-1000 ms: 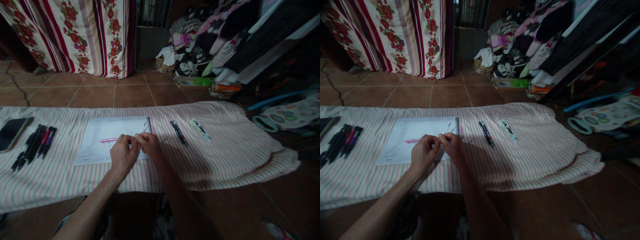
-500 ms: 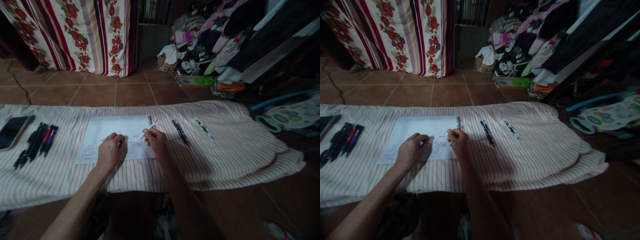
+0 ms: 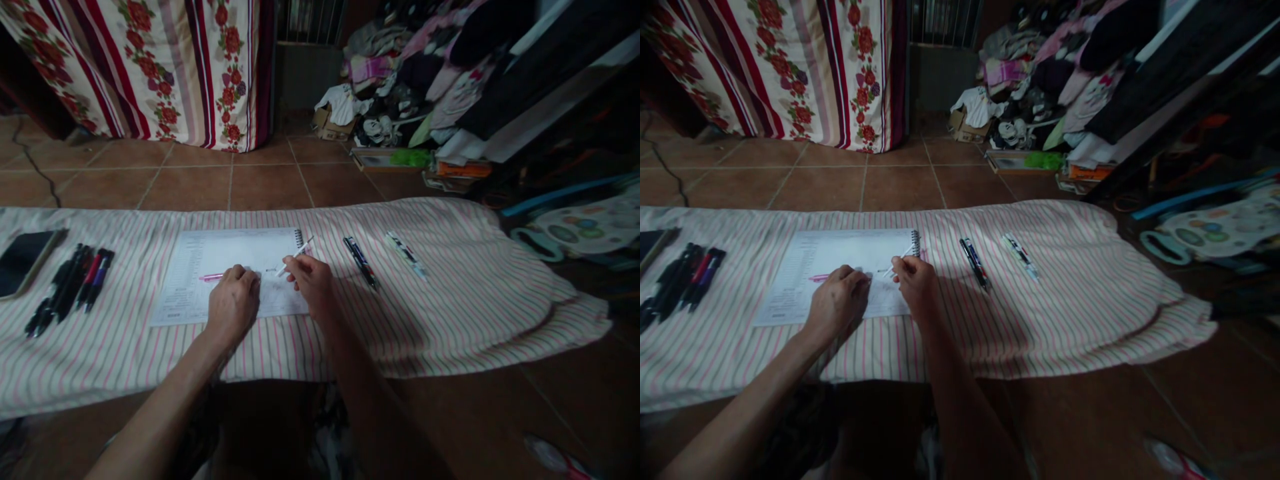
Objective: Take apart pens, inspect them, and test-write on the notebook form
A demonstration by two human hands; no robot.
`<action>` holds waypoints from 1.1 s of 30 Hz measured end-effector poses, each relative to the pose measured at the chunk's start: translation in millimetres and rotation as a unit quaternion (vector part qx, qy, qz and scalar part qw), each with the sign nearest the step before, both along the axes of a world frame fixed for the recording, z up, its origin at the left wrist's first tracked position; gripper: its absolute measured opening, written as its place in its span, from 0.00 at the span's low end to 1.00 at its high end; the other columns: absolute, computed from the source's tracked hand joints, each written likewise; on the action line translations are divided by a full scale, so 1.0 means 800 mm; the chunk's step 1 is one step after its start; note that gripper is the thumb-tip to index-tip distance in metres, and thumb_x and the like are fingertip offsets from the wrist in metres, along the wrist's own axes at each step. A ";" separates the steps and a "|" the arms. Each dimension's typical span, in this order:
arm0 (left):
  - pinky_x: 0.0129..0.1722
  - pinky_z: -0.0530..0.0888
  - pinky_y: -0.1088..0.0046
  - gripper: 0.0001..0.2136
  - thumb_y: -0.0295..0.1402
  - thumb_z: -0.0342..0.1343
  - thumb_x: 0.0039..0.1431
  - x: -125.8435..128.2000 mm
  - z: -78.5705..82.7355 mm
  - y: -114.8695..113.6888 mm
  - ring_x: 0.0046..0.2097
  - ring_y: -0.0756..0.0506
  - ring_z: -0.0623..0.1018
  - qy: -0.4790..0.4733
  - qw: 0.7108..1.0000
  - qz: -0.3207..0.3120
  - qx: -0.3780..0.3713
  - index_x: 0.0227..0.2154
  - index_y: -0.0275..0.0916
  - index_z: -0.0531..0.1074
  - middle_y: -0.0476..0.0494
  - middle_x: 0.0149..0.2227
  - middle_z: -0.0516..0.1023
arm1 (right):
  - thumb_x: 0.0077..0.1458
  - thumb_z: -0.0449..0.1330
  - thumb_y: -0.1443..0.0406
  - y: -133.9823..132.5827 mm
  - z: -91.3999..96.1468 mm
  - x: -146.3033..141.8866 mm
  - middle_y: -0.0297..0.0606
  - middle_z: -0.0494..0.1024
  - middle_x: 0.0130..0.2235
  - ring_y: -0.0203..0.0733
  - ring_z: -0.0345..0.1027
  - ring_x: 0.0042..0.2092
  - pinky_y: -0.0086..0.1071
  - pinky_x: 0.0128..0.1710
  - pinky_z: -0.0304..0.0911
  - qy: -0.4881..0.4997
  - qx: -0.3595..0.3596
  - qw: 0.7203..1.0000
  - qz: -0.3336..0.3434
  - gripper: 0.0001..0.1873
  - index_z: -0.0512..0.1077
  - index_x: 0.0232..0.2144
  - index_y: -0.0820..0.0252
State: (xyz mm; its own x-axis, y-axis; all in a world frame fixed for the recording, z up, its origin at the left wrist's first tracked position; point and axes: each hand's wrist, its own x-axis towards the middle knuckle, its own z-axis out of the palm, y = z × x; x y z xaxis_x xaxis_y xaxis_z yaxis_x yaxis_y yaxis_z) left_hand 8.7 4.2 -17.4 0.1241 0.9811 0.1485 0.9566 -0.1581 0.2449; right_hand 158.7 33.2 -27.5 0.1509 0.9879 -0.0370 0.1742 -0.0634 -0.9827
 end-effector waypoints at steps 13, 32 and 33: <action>0.32 0.67 0.70 0.06 0.33 0.49 0.56 -0.004 -0.012 0.004 0.31 0.47 0.72 -0.277 0.960 0.045 0.001 0.29 0.38 0.69 0.45 0.31 0.73 | 0.50 0.57 0.54 -0.002 0.002 -0.007 0.30 0.70 0.18 0.30 0.62 0.19 0.22 0.18 0.55 0.015 0.023 1.000 0.007 0.17 0.71 0.20 0.61; 0.33 0.67 0.70 0.06 0.33 0.48 0.57 -0.001 -0.011 0.002 0.32 0.47 0.72 -0.296 0.955 0.026 0.007 0.29 0.39 0.69 0.46 0.31 0.72 | 0.51 0.57 0.56 -0.003 0.007 -0.016 0.32 0.74 0.20 0.31 0.65 0.20 0.23 0.18 0.59 0.015 0.028 0.999 0.024 0.16 0.70 0.20 0.60; 0.33 0.67 0.70 0.06 0.33 0.48 0.57 -0.001 -0.011 0.002 0.32 0.47 0.72 -0.294 0.955 0.026 0.006 0.29 0.39 0.69 0.46 0.31 0.72 | 0.50 0.57 0.56 -0.003 0.006 -0.016 0.32 0.74 0.20 0.32 0.66 0.20 0.23 0.18 0.58 0.016 0.028 0.999 0.023 0.16 0.70 0.20 0.60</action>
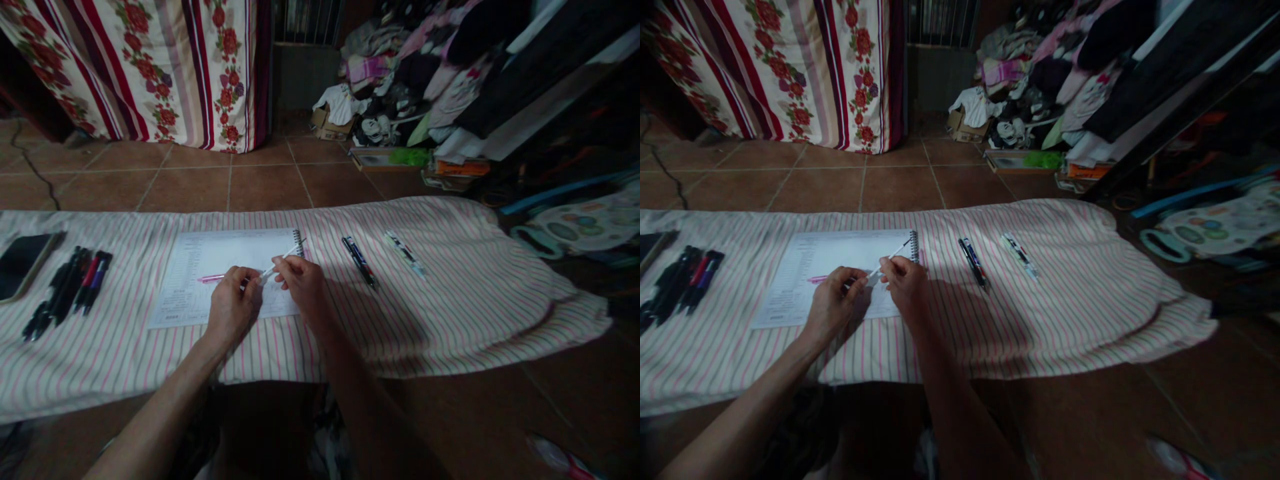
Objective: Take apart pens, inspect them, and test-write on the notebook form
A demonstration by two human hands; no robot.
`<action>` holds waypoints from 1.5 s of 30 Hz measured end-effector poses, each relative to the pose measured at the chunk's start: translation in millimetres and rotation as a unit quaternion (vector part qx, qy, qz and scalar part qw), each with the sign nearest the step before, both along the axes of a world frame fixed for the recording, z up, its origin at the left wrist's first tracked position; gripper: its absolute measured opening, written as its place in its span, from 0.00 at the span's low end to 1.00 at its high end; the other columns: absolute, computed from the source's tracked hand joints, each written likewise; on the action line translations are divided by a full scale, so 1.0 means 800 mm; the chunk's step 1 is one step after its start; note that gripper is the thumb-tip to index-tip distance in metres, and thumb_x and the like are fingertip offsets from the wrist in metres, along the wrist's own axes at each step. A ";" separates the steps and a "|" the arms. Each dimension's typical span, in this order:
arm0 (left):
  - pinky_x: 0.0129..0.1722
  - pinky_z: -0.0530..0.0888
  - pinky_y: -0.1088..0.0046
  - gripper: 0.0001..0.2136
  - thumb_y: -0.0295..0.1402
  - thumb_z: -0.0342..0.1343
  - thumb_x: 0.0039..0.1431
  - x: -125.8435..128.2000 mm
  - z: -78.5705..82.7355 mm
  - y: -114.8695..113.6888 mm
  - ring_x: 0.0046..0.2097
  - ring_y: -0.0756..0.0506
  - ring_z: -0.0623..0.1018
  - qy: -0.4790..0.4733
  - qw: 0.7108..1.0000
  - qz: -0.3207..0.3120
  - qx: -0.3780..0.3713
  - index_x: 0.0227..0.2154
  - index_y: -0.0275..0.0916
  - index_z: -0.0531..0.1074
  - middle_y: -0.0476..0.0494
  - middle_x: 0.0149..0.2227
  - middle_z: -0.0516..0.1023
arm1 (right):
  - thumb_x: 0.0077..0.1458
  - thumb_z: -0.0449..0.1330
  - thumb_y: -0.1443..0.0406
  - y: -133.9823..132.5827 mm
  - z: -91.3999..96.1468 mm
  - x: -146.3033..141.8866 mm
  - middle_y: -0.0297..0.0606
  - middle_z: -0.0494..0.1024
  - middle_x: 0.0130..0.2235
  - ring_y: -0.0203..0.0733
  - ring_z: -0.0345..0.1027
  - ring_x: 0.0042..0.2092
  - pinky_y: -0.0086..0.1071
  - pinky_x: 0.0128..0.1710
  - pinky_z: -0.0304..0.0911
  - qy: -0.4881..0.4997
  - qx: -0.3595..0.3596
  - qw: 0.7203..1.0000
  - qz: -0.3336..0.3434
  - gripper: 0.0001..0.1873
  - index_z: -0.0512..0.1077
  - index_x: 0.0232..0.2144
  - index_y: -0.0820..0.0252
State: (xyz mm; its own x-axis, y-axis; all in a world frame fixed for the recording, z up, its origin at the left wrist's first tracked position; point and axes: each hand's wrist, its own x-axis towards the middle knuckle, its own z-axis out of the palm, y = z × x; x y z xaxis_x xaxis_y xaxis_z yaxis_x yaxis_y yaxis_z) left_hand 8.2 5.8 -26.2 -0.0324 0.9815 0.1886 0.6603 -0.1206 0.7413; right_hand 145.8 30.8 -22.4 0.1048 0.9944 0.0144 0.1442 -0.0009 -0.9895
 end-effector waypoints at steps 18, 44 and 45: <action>0.32 0.68 0.70 0.06 0.33 0.48 0.57 -0.001 0.002 -0.001 0.32 0.47 0.72 0.015 1.000 -0.001 -0.002 0.29 0.40 0.69 0.47 0.32 0.72 | 0.50 0.57 0.56 -0.001 0.003 -0.001 0.32 0.74 0.20 0.31 0.65 0.19 0.22 0.18 0.58 0.003 0.000 1.000 0.005 0.15 0.71 0.20 0.61; 0.31 0.70 0.70 0.08 0.35 0.48 0.56 0.000 0.005 0.000 0.30 0.47 0.75 -0.054 0.997 0.009 -0.052 0.29 0.38 0.69 0.44 0.30 0.76 | 0.50 0.58 0.57 0.000 0.003 -0.003 0.34 0.76 0.21 0.33 0.69 0.22 0.23 0.20 0.63 0.014 0.003 1.000 0.002 0.14 0.72 0.22 0.61; 0.30 0.70 0.70 0.08 0.36 0.48 0.56 0.000 0.005 0.000 0.29 0.47 0.75 -0.058 0.997 0.007 -0.055 0.30 0.38 0.69 0.45 0.29 0.76 | 0.50 0.57 0.57 0.001 0.003 -0.003 0.34 0.76 0.22 0.33 0.70 0.22 0.23 0.20 0.63 0.014 0.007 1.000 0.001 0.13 0.73 0.23 0.61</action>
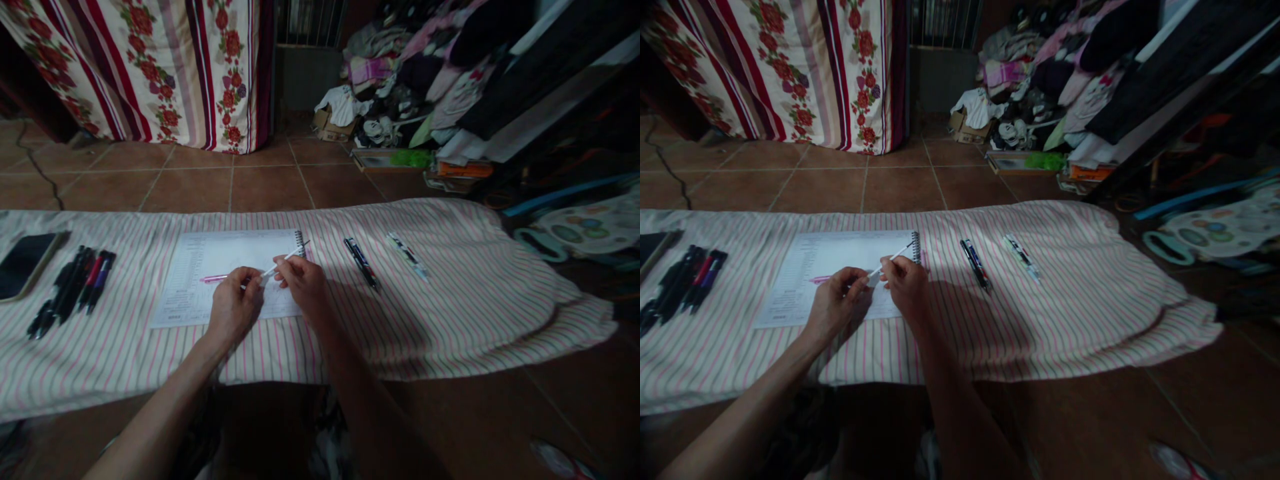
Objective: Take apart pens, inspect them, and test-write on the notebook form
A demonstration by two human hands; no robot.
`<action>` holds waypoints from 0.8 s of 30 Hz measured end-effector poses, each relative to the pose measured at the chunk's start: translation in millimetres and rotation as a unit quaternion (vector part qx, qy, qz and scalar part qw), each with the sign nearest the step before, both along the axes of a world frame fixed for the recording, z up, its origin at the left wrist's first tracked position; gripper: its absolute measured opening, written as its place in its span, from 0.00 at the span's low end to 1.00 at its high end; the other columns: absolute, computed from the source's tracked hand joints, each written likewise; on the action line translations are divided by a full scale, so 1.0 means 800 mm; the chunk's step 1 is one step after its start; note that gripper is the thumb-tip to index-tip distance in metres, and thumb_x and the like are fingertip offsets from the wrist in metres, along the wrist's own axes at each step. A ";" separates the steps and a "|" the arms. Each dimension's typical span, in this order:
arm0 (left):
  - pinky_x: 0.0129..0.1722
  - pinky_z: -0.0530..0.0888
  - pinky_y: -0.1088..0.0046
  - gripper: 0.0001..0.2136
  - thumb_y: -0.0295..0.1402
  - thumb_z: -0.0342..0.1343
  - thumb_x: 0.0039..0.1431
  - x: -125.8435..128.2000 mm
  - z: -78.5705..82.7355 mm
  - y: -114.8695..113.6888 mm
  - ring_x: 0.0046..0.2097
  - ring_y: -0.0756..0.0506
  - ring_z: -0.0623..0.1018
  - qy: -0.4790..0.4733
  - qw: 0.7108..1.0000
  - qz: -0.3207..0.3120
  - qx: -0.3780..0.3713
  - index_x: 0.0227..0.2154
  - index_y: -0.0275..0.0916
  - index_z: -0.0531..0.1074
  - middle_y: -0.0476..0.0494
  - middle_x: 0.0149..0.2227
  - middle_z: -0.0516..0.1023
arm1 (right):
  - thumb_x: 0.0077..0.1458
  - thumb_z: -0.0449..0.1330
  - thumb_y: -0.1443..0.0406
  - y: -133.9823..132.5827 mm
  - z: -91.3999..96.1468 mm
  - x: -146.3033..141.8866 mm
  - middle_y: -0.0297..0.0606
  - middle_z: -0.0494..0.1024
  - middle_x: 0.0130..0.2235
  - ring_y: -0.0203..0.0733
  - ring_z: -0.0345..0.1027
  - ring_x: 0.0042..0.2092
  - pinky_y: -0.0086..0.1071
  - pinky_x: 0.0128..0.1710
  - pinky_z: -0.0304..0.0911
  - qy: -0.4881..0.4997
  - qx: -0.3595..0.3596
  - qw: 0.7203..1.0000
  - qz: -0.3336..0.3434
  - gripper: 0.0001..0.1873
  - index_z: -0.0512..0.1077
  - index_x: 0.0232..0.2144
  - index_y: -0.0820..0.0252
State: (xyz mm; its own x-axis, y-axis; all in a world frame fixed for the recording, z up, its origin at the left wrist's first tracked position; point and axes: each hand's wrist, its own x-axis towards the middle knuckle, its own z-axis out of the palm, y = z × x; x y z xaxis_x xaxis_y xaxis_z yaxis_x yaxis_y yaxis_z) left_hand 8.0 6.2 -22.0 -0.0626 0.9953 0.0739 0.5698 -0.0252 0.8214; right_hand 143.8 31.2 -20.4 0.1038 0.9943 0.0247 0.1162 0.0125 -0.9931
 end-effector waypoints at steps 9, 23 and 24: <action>0.29 0.70 0.72 0.09 0.38 0.49 0.56 -0.001 -0.008 0.002 0.25 0.49 0.74 -0.089 0.996 -0.005 -0.013 0.30 0.39 0.69 0.47 0.25 0.77 | 0.52 0.55 0.57 0.000 0.000 0.002 0.36 0.79 0.28 0.34 0.72 0.26 0.23 0.22 0.65 0.008 0.020 1.000 -0.004 0.13 0.74 0.28 0.60; 0.27 0.70 0.73 0.07 0.36 0.50 0.55 0.006 -0.004 0.001 0.25 0.49 0.72 -0.139 0.990 0.008 -0.023 0.29 0.38 0.69 0.47 0.25 0.77 | 0.53 0.54 0.60 -0.001 -0.001 0.002 0.36 0.79 0.27 0.34 0.71 0.24 0.24 0.22 0.64 -0.015 0.040 0.999 0.009 0.11 0.73 0.28 0.60; 0.27 0.70 0.73 0.07 0.36 0.50 0.55 0.006 -0.004 0.001 0.25 0.50 0.72 -0.140 0.990 0.009 -0.023 0.28 0.38 0.69 0.47 0.25 0.77 | 0.53 0.54 0.60 -0.001 -0.001 0.002 0.36 0.79 0.27 0.34 0.71 0.24 0.25 0.22 0.64 -0.015 0.040 0.999 0.009 0.11 0.74 0.28 0.60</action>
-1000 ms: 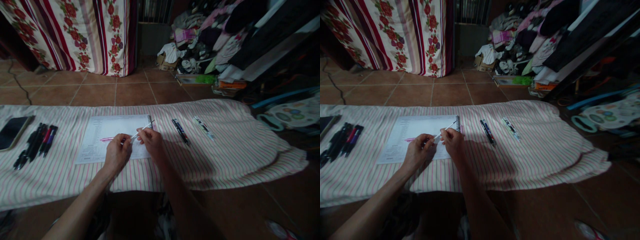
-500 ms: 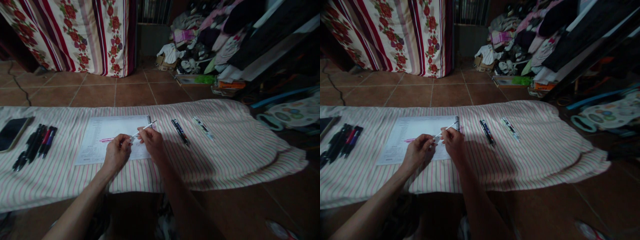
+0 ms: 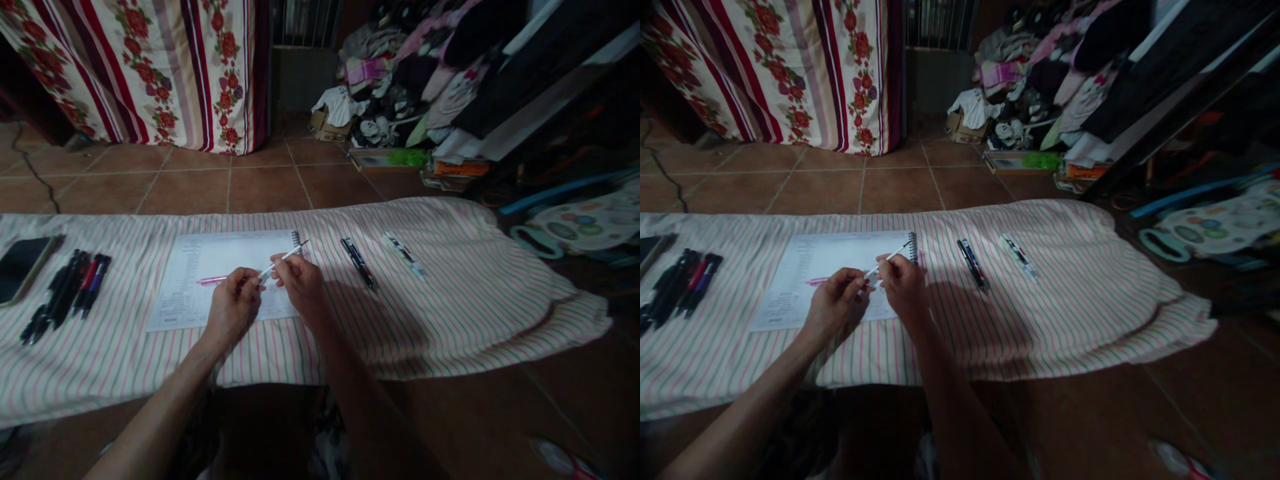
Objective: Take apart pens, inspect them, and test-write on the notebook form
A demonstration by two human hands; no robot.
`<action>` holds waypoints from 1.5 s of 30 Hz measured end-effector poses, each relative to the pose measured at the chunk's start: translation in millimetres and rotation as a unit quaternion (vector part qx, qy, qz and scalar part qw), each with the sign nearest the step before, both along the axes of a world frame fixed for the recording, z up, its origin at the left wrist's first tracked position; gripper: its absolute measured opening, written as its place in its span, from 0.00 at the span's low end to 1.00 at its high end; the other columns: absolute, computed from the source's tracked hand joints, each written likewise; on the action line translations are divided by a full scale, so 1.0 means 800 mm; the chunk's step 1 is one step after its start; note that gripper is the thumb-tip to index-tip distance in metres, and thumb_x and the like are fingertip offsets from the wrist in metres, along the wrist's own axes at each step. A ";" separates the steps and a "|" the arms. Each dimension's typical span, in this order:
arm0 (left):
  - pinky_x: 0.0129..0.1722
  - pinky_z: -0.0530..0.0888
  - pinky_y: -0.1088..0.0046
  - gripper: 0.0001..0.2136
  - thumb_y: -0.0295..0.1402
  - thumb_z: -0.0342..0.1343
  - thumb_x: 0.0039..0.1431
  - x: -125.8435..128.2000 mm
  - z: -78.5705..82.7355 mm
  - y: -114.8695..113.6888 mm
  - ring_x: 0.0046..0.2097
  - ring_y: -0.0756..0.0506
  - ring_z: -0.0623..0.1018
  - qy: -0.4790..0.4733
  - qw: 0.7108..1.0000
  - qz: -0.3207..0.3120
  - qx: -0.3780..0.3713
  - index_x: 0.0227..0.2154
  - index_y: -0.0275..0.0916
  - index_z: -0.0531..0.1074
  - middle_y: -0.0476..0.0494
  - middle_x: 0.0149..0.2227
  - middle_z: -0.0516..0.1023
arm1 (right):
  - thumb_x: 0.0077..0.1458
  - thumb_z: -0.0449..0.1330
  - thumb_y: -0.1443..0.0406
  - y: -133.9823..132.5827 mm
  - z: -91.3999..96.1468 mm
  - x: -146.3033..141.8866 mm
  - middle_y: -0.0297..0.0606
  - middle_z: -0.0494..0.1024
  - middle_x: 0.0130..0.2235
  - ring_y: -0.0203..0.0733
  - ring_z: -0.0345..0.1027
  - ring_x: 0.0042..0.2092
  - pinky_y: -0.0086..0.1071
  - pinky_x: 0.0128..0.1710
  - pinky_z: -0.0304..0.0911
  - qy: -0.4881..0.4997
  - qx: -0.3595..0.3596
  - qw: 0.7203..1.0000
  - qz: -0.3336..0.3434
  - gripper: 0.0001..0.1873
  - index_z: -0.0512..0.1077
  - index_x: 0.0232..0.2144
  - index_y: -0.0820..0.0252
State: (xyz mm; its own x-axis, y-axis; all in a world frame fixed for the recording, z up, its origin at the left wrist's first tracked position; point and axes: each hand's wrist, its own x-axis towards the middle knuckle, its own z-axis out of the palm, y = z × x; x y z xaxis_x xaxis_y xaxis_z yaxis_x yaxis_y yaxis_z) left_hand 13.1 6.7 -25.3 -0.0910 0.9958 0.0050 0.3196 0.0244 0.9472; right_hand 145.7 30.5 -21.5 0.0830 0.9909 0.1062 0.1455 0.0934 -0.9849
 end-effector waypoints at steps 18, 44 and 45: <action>0.28 0.69 0.72 0.08 0.37 0.50 0.55 -0.002 -0.002 0.000 0.25 0.49 0.72 0.002 1.000 -0.007 0.003 0.29 0.38 0.69 0.48 0.25 0.76 | 0.53 0.54 0.61 -0.001 0.001 0.000 0.37 0.79 0.29 0.34 0.72 0.26 0.25 0.23 0.65 0.001 0.005 1.000 0.007 0.11 0.73 0.28 0.60; 0.30 0.73 0.72 0.08 0.35 0.59 0.47 0.004 0.010 0.003 0.26 0.49 0.76 -0.176 0.984 -0.003 -0.021 0.27 0.36 0.69 0.47 0.24 0.78 | 0.52 0.55 0.61 -0.002 0.009 0.002 0.35 0.77 0.25 0.32 0.69 0.24 0.24 0.22 0.66 0.023 0.036 0.999 -0.006 0.10 0.73 0.30 0.61; 0.31 0.74 0.71 0.08 0.35 0.60 0.46 0.005 0.011 0.003 0.26 0.48 0.77 -0.188 0.982 -0.003 -0.021 0.27 0.36 0.70 0.47 0.24 0.78 | 0.52 0.55 0.61 -0.002 0.011 0.002 0.34 0.76 0.25 0.32 0.69 0.23 0.24 0.22 0.66 0.025 0.039 0.999 -0.006 0.10 0.73 0.30 0.61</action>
